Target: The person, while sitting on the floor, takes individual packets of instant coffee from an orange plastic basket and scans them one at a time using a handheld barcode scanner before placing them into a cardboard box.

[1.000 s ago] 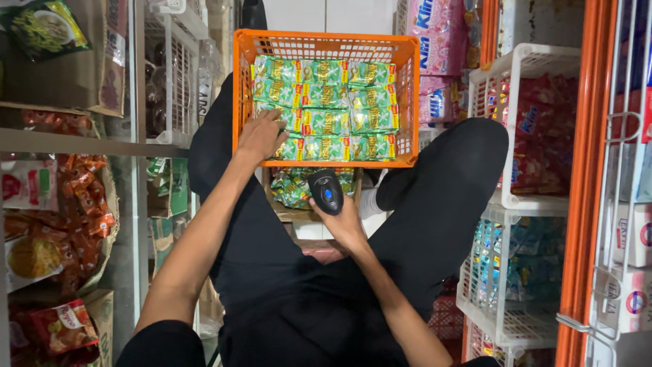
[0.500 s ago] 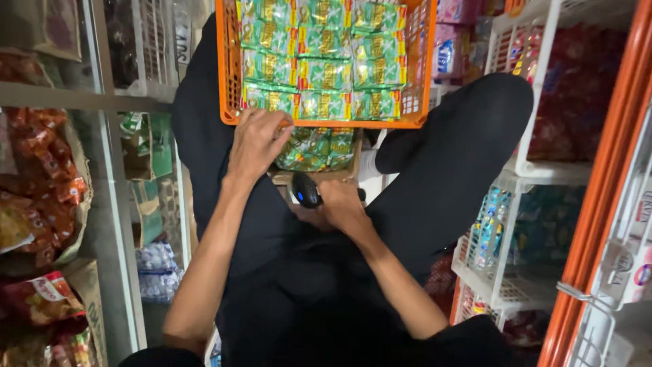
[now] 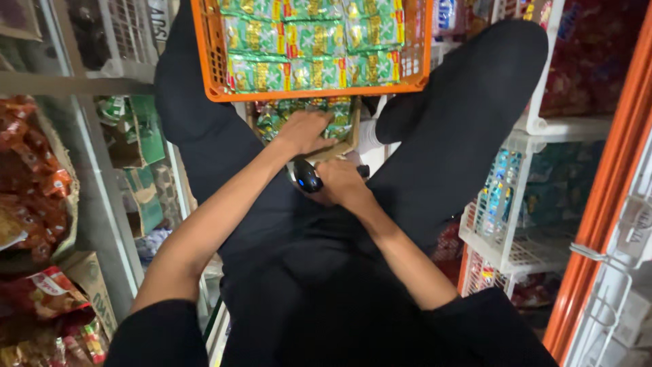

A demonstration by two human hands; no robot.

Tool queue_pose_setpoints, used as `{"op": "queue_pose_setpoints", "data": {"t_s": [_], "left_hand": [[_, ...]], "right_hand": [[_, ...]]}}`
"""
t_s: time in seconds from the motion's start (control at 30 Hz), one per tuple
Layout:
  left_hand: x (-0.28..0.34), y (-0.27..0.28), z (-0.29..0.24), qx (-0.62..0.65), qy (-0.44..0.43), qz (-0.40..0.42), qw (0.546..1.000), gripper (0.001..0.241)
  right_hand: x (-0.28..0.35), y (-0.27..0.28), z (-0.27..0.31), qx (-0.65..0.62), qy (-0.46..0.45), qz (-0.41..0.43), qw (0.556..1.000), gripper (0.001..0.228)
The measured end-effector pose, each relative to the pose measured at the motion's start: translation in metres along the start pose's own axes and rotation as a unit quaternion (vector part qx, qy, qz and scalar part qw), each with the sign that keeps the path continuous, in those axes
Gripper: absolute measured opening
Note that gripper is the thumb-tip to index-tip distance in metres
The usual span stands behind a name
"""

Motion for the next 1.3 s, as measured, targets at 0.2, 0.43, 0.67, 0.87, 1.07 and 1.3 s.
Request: {"op": "queue_pose_setpoints", "data": {"t_s": [0.2, 0.43, 0.67, 0.87, 1.07, 1.3], "left_hand": [[-0.01, -0.016, -0.014, 0.003, -0.057, -0.058, 0.997, 0.031], [-0.008, -0.042, 0.005, 0.052, -0.049, 0.006, 0.997, 0.015], [0.009, 0.006, -0.016, 0.252, -0.062, 0.042, 0.965, 0.022], [0.061, 0.1, -0.039, 0.479, -0.179, -0.034, 0.859, 0.017], [0.095, 0.146, -0.019, 0.887, -0.225, 0.028, 0.403, 0.014], [0.098, 0.143, 0.005, 0.929, -0.109, 0.002, 0.354, 0.057]], "right_hand": [[0.001, 0.023, 0.012, 0.004, -0.001, 0.005, 1.0, 0.048], [0.005, 0.021, 0.014, 0.018, -0.004, 0.046, 0.999, 0.025], [0.022, 0.068, 0.028, -0.006, 0.027, -0.04, 0.999, 0.032], [0.04, 0.122, 0.098, -0.286, 0.295, -0.088, 0.907, 0.037], [0.046, 0.101, 0.094, -0.639, 0.133, 0.065, 0.755, 0.033], [0.024, 0.085, 0.068, -0.61, -0.034, -0.075, 0.788, 0.029]]}}
Point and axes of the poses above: each hand's wrist, its own x-axis away from the middle knuckle, its own y-axis out of the back of the hand, z = x × y, the point moved 8 cm from there along -x, towards the middle knuckle, and after that the axes turned 9 degrees about y, right-handed, at the moved point
